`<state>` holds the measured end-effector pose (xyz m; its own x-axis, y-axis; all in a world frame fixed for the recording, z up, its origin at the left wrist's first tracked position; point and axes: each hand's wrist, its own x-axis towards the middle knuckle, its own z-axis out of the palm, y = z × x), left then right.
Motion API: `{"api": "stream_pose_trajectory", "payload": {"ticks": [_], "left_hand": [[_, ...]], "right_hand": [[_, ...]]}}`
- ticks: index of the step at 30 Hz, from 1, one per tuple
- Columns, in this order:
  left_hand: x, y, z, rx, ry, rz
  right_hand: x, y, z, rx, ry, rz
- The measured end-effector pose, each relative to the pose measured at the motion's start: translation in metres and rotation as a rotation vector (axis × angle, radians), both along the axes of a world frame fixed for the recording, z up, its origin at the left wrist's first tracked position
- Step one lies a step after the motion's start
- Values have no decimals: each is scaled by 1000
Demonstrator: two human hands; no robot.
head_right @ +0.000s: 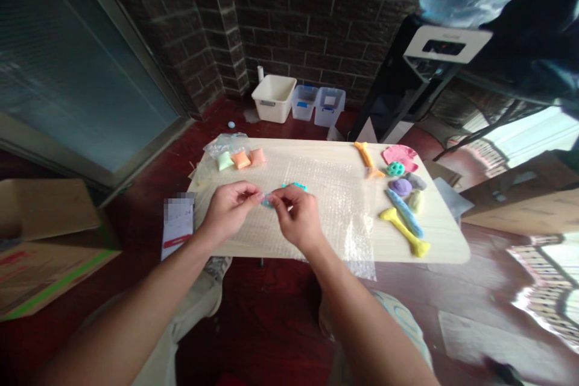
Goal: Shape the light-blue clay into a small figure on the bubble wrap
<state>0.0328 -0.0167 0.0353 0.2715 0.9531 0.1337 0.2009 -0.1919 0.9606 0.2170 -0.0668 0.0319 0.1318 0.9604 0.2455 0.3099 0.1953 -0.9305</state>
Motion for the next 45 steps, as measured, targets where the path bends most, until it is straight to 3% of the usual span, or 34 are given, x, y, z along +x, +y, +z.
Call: {"api": "stream_pose_trajectory", "payload": {"ticks": [5, 16, 26, 37, 42, 45], "left_hand": [[1, 3, 3, 36, 46, 10], [6, 11, -1, 18, 34, -22], [3, -1, 10, 132, 107, 29], [2, 4, 4, 115, 48, 78], [3, 10, 9, 76, -107, 76], [-3, 18, 16, 86, -235, 204]], "right_hand": [[-1, 0, 3, 21, -33, -25], [-2, -1, 0, -29, 108, -62], [-10, -2, 2, -15, 93, -78], [-11, 4, -2, -33, 168, -99], [-1, 5, -1, -90, 378, -13], [3, 2, -1, -232, 586, 99]]}}
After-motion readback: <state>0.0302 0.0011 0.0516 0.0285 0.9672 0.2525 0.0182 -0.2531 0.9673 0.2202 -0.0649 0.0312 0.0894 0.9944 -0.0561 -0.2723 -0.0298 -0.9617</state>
